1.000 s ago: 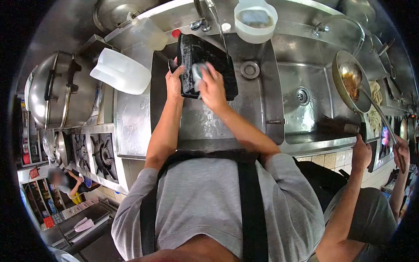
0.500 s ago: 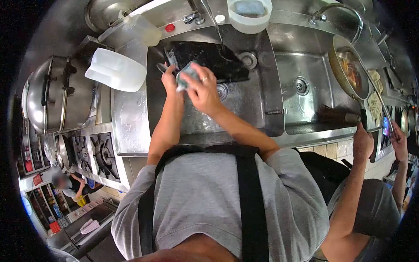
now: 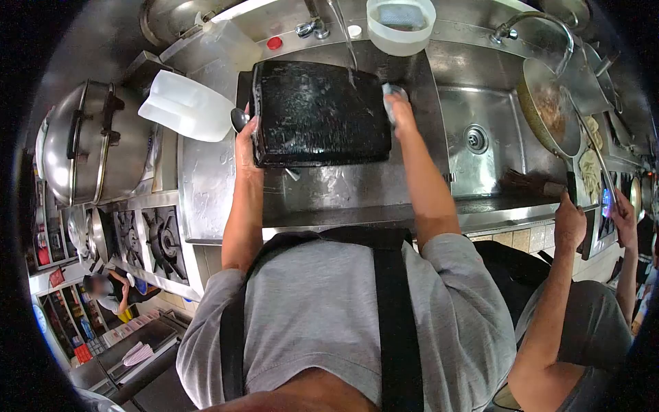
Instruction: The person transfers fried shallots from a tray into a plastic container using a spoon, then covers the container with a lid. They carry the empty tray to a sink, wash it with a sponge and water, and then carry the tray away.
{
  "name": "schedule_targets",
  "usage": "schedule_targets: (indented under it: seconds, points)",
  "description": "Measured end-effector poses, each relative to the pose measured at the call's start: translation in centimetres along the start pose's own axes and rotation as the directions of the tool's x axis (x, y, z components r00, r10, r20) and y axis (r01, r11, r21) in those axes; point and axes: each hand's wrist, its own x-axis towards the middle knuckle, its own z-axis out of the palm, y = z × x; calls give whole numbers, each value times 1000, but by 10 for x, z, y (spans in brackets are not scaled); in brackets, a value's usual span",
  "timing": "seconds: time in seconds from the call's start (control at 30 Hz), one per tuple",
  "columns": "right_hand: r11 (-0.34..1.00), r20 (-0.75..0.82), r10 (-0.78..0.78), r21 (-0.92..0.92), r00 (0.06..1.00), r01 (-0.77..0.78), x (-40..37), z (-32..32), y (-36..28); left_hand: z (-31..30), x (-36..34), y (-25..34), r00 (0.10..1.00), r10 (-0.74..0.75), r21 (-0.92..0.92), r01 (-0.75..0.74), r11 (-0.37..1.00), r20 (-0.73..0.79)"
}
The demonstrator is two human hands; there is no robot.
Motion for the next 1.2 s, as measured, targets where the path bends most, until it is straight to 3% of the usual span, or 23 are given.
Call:
schedule_targets:
  seconds: [0.03, 0.07, 0.17, 0.2, 0.3, 0.33, 0.4, 0.5, 0.53, 0.63, 0.7, 0.8, 0.9, 0.93, 0.97, 1.07, 1.17, 1.2]
  points:
    - [999, -11, 7, -40, 1000, -8, -9, 6, -17, 6, -7, 8, 1000, -10, 77, 10, 997, 9]
    - [999, 97, -31, 47, 995, 27, 12, 0, -12, 15, -15, 13, 998, 0, 95, -6, 996, 60]
    - [994, 228, -46, -85, 973, 67, 39, 4, -19, 24, -18, 16, 994, -15, 218, -9, 976, 110]
    - [988, 305, 13, -150, 952, 34, 33, 13, -33, 34, -22, 11, 996, -40, 384, 5, 923, 84]
    - [906, 398, -225, -250, 889, 341, 15, 57, -43, 42, -16, -15, 976, -149, 516, 49, 855, 156]
    - [876, 379, -276, -279, 883, 393, 4, 67, -56, 48, -15, -21, 969, -200, 489, 105, 866, 147]
    - [807, 350, -370, -336, 860, 485, -26, 82, -89, 41, 2, -37, 960, -187, 563, 38, 825, 210]
    - [437, 507, -597, -444, 622, 782, -45, 85, -111, 54, 27, -55, 963, -157, 603, -6, 798, 218]
    - [519, 504, -533, -440, 680, 733, -55, 89, -123, 61, 35, -58, 966, -146, 621, -18, 783, 212]
    - [188, 470, -743, -537, 477, 822, -64, 83, -170, 83, 49, -65, 977, -122, 574, 0, 819, 174]
    - [54, 406, -812, -662, 419, 747, -37, 75, -203, 97, 57, -66, 976, -134, 469, 39, 883, 171]
    - [-351, 483, -834, -839, 268, 416, -6, 70, -228, 98, 78, -77, 976, -168, 412, 96, 906, 141]
    - [-360, 686, -593, -694, 421, 623, 27, 90, -225, 109, 84, -82, 966, -236, 338, 190, 922, 101]
    - [-59, 632, -471, -718, 615, 693, 8, 104, -224, 109, 89, -86, 963, -252, 319, 212, 924, 90]
    - [250, 592, -286, -713, 753, 655, -12, 119, -224, 109, 93, -88, 960, -268, 301, 234, 925, 79]
    - [120, 693, -208, -682, 690, 721, 6, 139, -218, 109, 102, -92, 936, -350, 268, 330, 905, 29]
    - [446, 724, 89, -643, 684, 622, -14, 144, -220, 112, 101, -87, 921, -386, 231, 367, 901, 42]
    - [465, 764, 124, -608, 633, 643, -24, 145, -222, 107, 109, -94, 932, -361, 255, 341, 905, 33]
